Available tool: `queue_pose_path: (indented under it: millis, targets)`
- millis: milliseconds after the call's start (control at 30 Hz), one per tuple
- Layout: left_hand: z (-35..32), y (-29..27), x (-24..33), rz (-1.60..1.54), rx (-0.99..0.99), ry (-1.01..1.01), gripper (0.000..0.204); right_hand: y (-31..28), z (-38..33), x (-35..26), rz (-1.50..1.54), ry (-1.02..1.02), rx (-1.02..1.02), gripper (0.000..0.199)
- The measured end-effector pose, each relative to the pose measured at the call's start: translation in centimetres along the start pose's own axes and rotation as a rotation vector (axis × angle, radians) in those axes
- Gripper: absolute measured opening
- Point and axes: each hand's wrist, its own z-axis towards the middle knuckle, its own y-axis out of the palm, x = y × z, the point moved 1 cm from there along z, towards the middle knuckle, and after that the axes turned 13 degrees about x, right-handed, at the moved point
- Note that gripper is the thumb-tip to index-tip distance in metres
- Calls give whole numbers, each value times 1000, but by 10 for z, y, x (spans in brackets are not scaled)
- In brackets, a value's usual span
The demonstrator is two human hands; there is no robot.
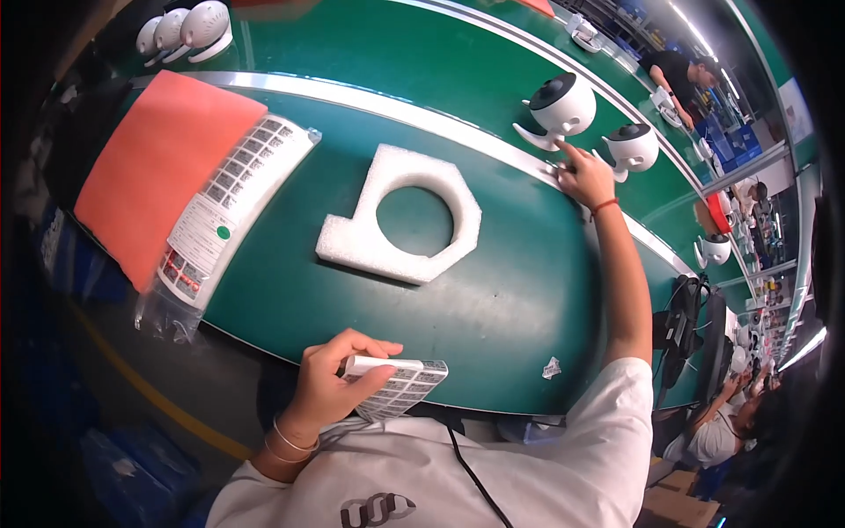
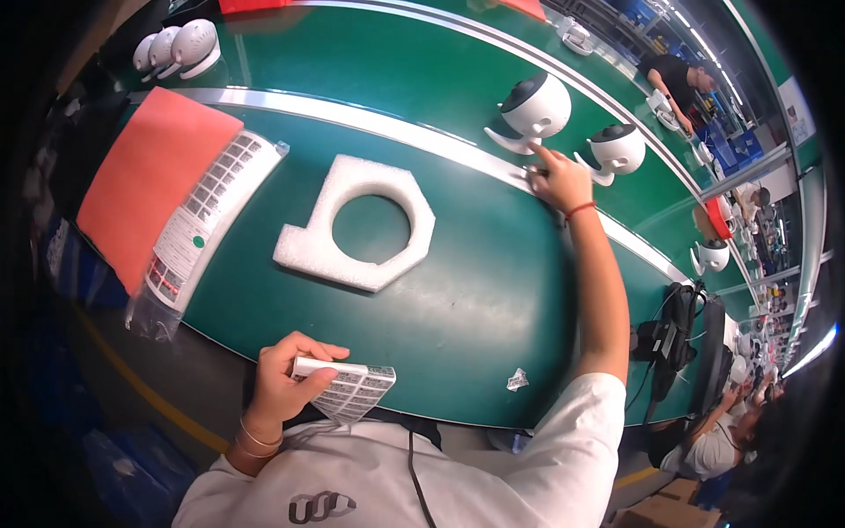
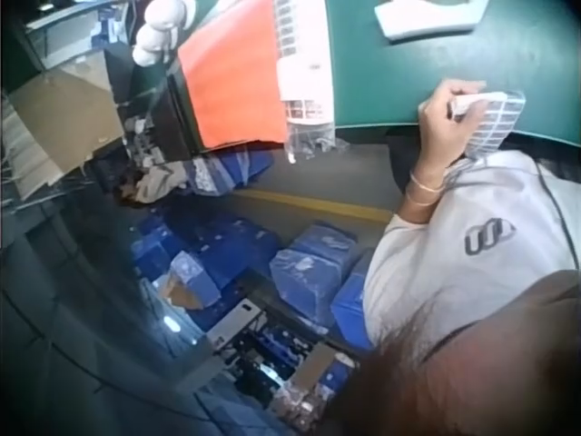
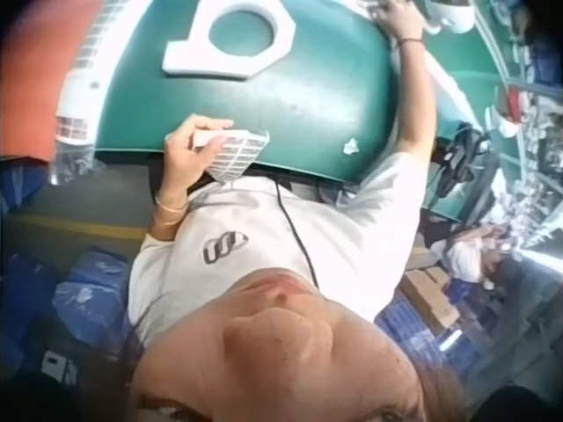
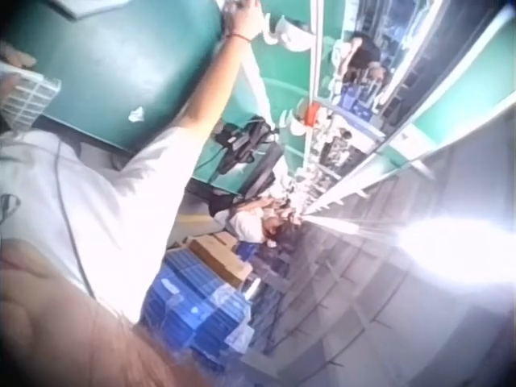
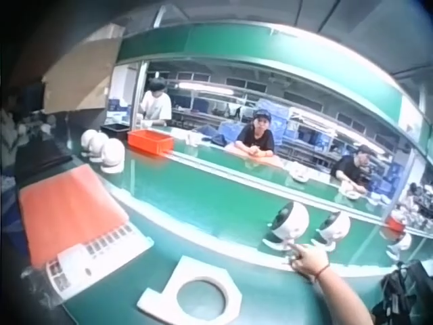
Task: Peeling labels from a sheet using tweezers and applying them to the base of spherical electronic devices on an assembly line.
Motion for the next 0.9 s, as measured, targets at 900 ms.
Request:
queue_pose_path:
  millis: [900]
  targets:
    - [-20,-16,0,-247,348,196,14,-179,6,-276,444,-48,188,32]
